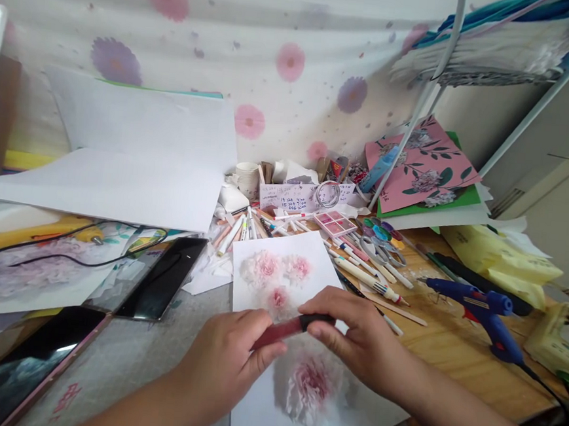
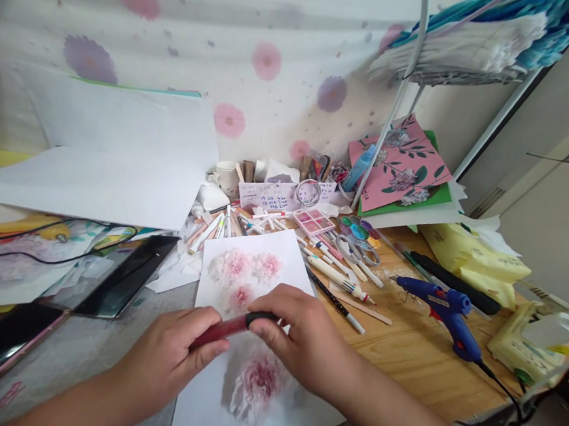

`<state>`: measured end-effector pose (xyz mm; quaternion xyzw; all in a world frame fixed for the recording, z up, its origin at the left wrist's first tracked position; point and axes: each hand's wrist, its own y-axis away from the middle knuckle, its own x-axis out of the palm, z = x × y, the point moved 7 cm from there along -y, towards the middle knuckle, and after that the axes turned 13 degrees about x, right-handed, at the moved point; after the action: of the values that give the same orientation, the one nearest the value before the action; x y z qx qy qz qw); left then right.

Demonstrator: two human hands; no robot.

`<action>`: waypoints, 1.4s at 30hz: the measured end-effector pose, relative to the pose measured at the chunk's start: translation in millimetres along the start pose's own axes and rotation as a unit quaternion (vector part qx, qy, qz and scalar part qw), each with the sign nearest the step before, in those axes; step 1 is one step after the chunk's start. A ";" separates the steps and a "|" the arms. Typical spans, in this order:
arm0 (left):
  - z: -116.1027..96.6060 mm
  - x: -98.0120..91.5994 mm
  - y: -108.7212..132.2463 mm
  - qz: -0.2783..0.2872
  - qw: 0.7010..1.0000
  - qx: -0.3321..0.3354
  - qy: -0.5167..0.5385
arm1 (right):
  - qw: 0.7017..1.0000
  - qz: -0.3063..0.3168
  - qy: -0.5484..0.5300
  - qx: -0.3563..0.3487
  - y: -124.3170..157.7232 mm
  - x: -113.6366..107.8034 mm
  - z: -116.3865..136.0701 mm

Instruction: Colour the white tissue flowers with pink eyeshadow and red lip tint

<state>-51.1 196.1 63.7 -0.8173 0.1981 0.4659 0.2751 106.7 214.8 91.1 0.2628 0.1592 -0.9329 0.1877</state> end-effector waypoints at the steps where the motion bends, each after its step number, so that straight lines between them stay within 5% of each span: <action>1: -3.7 -2.8 -0.2 -0.018 0.999 0.023 -0.025 | 0.999 -0.011 0.012 -0.033 1.6 0.4 3.5; 6: -22.4 -13.2 1.3 -0.086 0.983 0.109 -0.122 | 0.986 -0.087 0.084 -0.112 7.0 4.1 17.2; 11: -32.4 -16.8 1.3 -0.112 0.971 0.144 -0.157 | 0.983 -0.119 0.120 -0.065 4.0 9.0 22.6; 24: -24.6 -18.5 -0.3 -0.118 0.976 0.138 -0.121 | 0.986 0.060 -0.001 0.153 5.1 -12.9 -1.4; 29: -21.7 -10.4 2.2 -0.091 0.990 0.104 -0.027 | 0.985 0.022 0.009 0.168 5.2 -8.9 -4.5; 35: -27.1 -14.6 2.9 -0.117 0.983 0.128 -0.056 | 0.989 -0.044 0.071 0.124 3.0 -0.9 6.6; 42: -22.4 -19.7 3.5 -0.147 0.976 0.152 -0.056 | 0.990 0.015 0.015 0.143 8.0 -10.8 6.9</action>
<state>-48.2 180.5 89.3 -0.7588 0.1284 0.4298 0.4722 115.8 207.9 101.1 0.3033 0.0231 -0.9390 0.1603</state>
